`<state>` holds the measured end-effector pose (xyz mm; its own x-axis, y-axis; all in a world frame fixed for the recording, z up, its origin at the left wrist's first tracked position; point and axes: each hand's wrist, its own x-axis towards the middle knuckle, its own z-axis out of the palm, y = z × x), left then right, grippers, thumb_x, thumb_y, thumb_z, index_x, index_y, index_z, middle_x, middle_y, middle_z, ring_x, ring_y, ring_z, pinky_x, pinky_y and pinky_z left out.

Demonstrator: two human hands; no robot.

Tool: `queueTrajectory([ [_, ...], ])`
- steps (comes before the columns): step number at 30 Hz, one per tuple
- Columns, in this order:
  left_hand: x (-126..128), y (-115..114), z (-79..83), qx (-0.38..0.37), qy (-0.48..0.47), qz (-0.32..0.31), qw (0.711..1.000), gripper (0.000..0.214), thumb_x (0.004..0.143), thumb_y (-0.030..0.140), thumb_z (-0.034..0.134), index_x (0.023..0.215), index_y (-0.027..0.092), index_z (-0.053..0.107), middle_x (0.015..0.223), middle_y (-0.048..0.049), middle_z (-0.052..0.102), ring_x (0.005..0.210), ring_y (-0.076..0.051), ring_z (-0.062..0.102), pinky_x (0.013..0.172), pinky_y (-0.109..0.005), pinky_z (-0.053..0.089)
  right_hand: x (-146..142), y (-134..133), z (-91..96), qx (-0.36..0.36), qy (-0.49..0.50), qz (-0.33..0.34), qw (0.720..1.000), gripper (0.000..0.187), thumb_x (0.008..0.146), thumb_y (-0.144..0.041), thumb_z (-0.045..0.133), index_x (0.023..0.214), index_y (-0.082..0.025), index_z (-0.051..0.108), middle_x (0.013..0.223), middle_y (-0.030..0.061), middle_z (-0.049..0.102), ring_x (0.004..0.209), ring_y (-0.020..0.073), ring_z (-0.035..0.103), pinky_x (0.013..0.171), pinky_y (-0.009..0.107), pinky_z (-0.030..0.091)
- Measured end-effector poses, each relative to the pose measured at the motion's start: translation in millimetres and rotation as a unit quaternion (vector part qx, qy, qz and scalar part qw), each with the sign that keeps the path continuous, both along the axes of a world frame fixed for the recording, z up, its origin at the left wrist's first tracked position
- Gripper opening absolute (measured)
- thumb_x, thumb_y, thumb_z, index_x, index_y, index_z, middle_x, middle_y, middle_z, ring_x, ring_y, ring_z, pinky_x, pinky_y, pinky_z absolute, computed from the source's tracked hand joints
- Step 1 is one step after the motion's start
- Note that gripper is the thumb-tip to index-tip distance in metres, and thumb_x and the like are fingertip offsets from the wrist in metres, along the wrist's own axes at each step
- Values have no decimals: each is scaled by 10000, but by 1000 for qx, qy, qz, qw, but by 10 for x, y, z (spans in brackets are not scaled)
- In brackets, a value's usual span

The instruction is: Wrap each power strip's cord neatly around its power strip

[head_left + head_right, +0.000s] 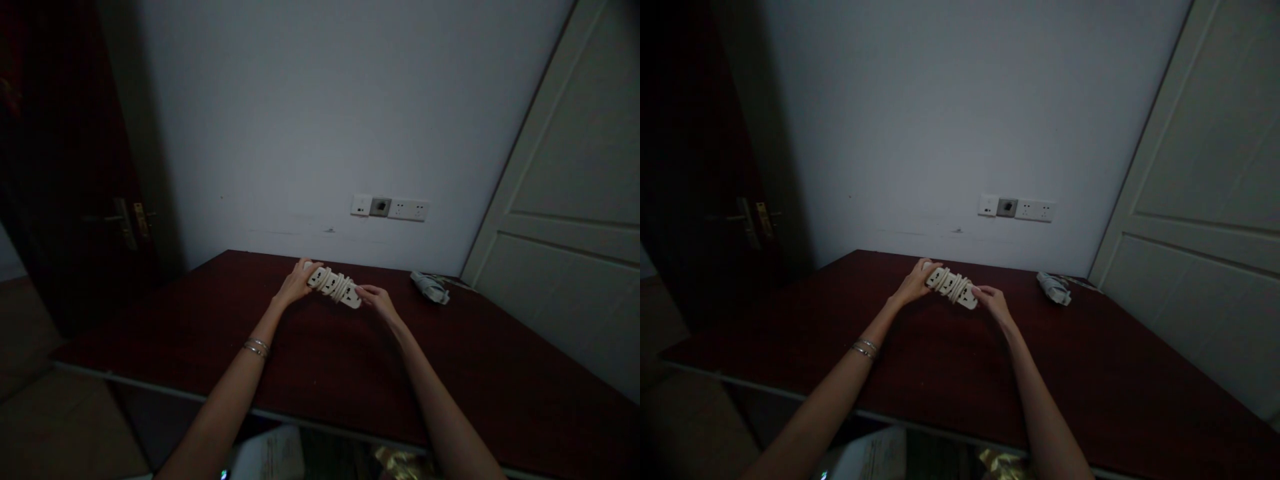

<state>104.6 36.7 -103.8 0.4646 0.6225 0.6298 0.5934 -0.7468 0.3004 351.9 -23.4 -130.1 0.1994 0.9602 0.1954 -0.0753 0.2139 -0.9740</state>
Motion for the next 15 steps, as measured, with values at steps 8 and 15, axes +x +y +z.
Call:
queueTrajectory([
  [8,159,320,-200,-250,-319,17,914,825,617,86,616,1372,137,286,1292,-171,414,1134,-253,470,978,-444,363,-50,21,-64,-36,148,-17,988,157,698,-268,696,736,-117,678,762,85,709,621,153,648,474,208,495],
  [15,420,162,-263,-407,-311,-112,852,531,542,74,625,1068,135,589,1057,-141,635,941,-244,598,765,-364,482,-80,-34,44,-36,236,24,971,40,770,-184,628,762,-144,624,690,57,685,542,130,634,464,193,537],
])
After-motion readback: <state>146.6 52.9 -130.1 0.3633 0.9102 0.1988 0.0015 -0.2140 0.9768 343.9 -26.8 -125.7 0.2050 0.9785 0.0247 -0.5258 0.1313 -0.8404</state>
